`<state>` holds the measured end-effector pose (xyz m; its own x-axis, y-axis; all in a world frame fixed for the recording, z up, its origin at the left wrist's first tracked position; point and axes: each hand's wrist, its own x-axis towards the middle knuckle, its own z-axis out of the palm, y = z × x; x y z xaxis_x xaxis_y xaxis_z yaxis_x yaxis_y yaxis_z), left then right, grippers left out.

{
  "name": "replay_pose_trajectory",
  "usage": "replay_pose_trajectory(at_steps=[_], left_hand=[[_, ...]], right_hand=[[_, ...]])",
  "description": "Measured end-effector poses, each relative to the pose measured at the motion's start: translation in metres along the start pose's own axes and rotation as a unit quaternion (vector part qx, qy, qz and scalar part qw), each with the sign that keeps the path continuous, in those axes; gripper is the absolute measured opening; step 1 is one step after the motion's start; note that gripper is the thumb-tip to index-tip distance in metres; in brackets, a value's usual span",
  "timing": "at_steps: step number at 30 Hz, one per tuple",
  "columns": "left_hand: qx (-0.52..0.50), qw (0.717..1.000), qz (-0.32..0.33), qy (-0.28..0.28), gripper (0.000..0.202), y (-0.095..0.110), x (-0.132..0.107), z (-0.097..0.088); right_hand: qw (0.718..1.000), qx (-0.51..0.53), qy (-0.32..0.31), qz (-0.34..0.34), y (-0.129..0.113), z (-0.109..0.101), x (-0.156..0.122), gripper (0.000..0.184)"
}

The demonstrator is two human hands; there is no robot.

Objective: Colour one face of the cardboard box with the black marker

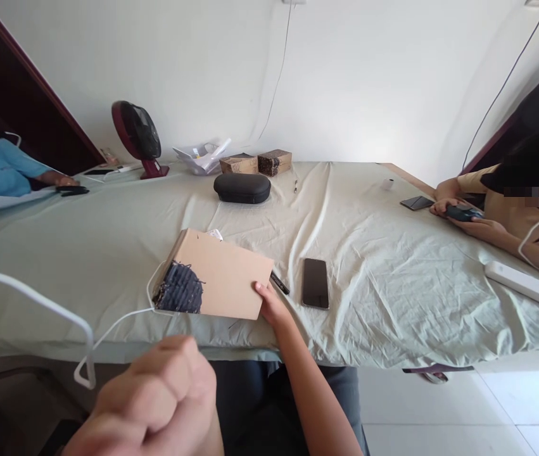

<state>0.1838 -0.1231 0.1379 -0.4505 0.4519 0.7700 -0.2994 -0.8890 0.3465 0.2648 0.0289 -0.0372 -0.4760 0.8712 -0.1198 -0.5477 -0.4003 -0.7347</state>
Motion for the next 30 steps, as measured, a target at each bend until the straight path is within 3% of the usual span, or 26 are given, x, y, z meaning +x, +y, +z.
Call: replay_pose_trajectory(at_steps=[3,6,9,15,17,19,21,22,24,26,27,28,30], left_hand=[[0.15,0.985,0.067,-0.047,0.048,-0.018,0.009,-0.006],[0.307,0.937,0.094,-0.134,0.046,-0.037,0.014,-0.033],[0.4,0.878,0.086,-0.247,0.049,-0.046,0.024,-0.076],[0.627,0.706,-0.015,-0.328,0.031,-0.042,0.058,-0.174],[0.647,0.681,-0.035,-0.342,0.018,-0.037,0.062,-0.198],[0.653,0.672,-0.053,-0.347,0.015,-0.029,0.058,-0.214],[0.668,0.667,-0.053,-0.328,0.023,-0.018,0.042,-0.223],[0.676,0.663,-0.042,-0.32,0.028,-0.011,0.029,-0.225],[0.681,0.655,-0.008,-0.329,0.034,0.01,-0.008,-0.227],[0.662,0.639,-0.006,-0.391,0.037,0.037,-0.058,-0.224],[0.656,0.635,-0.024,-0.406,0.036,0.052,-0.084,-0.222],[0.665,0.626,-0.062,-0.402,0.035,0.067,-0.11,-0.219],[0.714,0.594,-0.143,-0.343,0.035,0.095,-0.153,-0.21]], right_hand=[[0.999,-0.045,-0.02,-0.024,0.002,0.001,-0.003,0.096],[0.99,-0.114,-0.026,-0.076,-0.001,0.005,-0.009,0.085],[0.975,-0.206,0.014,-0.082,-0.014,0.013,-0.015,0.071],[0.928,-0.35,0.097,0.086,-0.056,0.026,-0.017,0.099],[0.909,-0.396,0.1,0.086,-0.066,0.02,-0.02,0.088],[0.879,-0.467,0.095,0.028,-0.073,0.003,-0.031,0.066],[0.818,-0.559,0.111,-0.082,-0.078,-0.023,-0.054,0.044],[0.77,-0.609,0.128,-0.142,-0.08,-0.039,-0.069,0.036],[0.656,-0.715,0.092,-0.222,-0.086,-0.073,-0.104,0.03],[0.555,-0.798,0.02,-0.235,-0.094,-0.107,-0.136,0.03],[0.517,-0.822,-0.016,-0.238,-0.097,-0.122,-0.149,0.032],[0.487,-0.839,-0.056,-0.237,-0.1,-0.134,-0.159,0.038],[0.442,-0.86,-0.099,-0.234,-0.101,-0.151,-0.174,0.046]])
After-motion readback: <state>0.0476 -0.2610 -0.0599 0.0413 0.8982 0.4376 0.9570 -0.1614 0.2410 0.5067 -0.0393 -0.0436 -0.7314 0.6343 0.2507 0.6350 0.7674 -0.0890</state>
